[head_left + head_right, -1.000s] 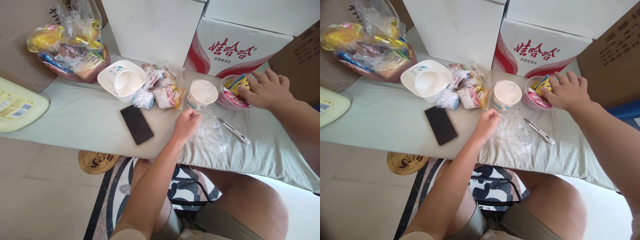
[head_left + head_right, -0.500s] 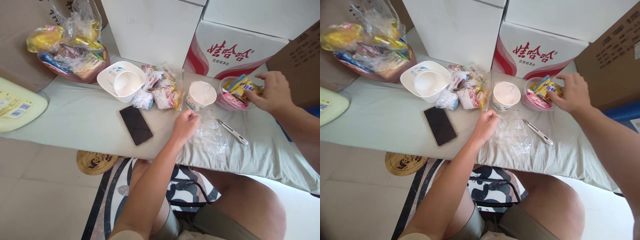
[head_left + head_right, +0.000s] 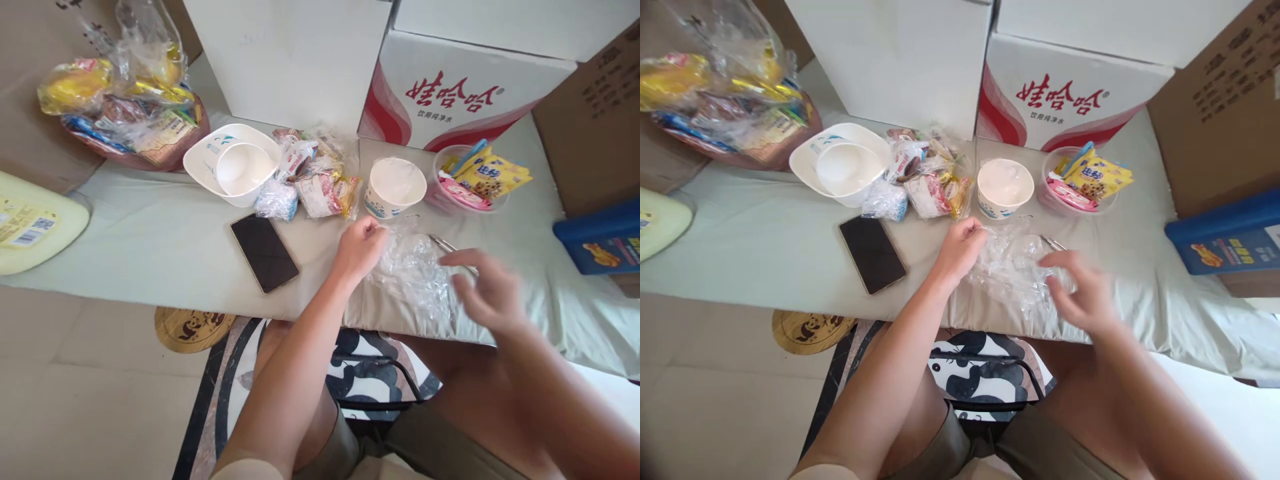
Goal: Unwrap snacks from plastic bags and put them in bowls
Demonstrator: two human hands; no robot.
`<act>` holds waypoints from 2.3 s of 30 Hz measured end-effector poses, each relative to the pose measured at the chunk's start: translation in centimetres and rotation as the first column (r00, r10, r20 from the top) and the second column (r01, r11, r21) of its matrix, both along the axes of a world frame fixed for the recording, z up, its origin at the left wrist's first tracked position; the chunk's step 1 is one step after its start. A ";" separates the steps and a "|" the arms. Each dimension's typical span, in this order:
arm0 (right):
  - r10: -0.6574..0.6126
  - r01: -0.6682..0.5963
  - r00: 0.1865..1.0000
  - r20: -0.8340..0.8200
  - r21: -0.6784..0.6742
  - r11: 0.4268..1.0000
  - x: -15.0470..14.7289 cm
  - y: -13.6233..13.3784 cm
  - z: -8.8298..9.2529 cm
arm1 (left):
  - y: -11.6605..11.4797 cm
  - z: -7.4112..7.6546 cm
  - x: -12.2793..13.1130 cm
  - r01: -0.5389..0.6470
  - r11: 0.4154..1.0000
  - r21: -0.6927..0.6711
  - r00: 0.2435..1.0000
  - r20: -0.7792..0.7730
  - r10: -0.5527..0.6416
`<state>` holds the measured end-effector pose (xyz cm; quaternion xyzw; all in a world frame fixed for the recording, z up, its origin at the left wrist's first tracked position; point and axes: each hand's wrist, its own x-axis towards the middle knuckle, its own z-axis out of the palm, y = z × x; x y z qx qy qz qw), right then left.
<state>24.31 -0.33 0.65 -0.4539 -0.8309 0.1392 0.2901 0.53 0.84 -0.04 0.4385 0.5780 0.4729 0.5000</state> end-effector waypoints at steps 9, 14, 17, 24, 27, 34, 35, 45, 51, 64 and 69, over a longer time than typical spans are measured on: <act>0.196 -0.180 0.954 0.227 -0.089 0.980 -4.0 -2.5 -4.4 | -0.3 -1.8 -1.4 -0.117 0.959 0.259 0.858 -0.460 0.229; 0.086 -0.070 0.971 0.223 -0.080 0.994 -3.2 -1.8 -4.0 | -2.6 -1.3 -1.5 0.294 0.777 0.556 0.734 -0.653 0.189; -0.021 0.037 0.979 0.204 -0.072 0.997 -2.3 -1.4 -4.4 | -4.2 -1.5 -0.9 0.626 0.694 0.355 0.563 -0.822 -0.087; 0.105 -0.084 0.973 0.205 -0.108 0.991 0.1 -1.7 -3.7 | -3.2 -3.0 -1.9 0.550 0.799 0.244 0.656 -0.718 -0.232; 0.197 -0.159 0.946 0.257 -0.162 0.974 0.0 -2.6 -3.1 | -2.7 -2.8 -2.5 0.451 0.839 0.305 0.726 -0.673 -0.145; 0.196 -0.176 0.961 0.193 -0.116 0.977 -1.4 -2.2 -3.5 | -2.7 -2.8 -2.7 0.350 0.873 0.339 0.786 -0.613 -0.077; 0.160 -0.148 0.977 0.138 -0.090 0.985 -1.3 -1.9 -3.4 | -2.7 -2.8 -2.8 0.343 0.873 0.346 0.792 -0.606 -0.071; -0.245 0.176 0.949 -0.201 -0.309 0.935 2.8 -0.8 -1.6 | -2.7 -2.3 -4.2 0.170 0.963 0.207 0.917 -0.392 -0.078; 0.035 -0.096 0.970 -0.242 -0.246 0.965 3.1 -0.3 -2.6 | -1.9 -2.0 -3.9 -0.111 0.992 0.061 0.994 0.023 0.110; -0.518 0.371 0.831 -0.205 -0.489 0.789 2.0 0.1 -1.8 | -1.7 -2.8 -4.2 -0.062 0.994 0.091 0.988 -0.134 0.073; -0.420 0.451 0.891 0.172 -0.224 0.864 2.0 -0.1 -2.7 | -2.1 -3.0 -4.4 0.067 0.994 0.087 0.832 -0.554 -0.008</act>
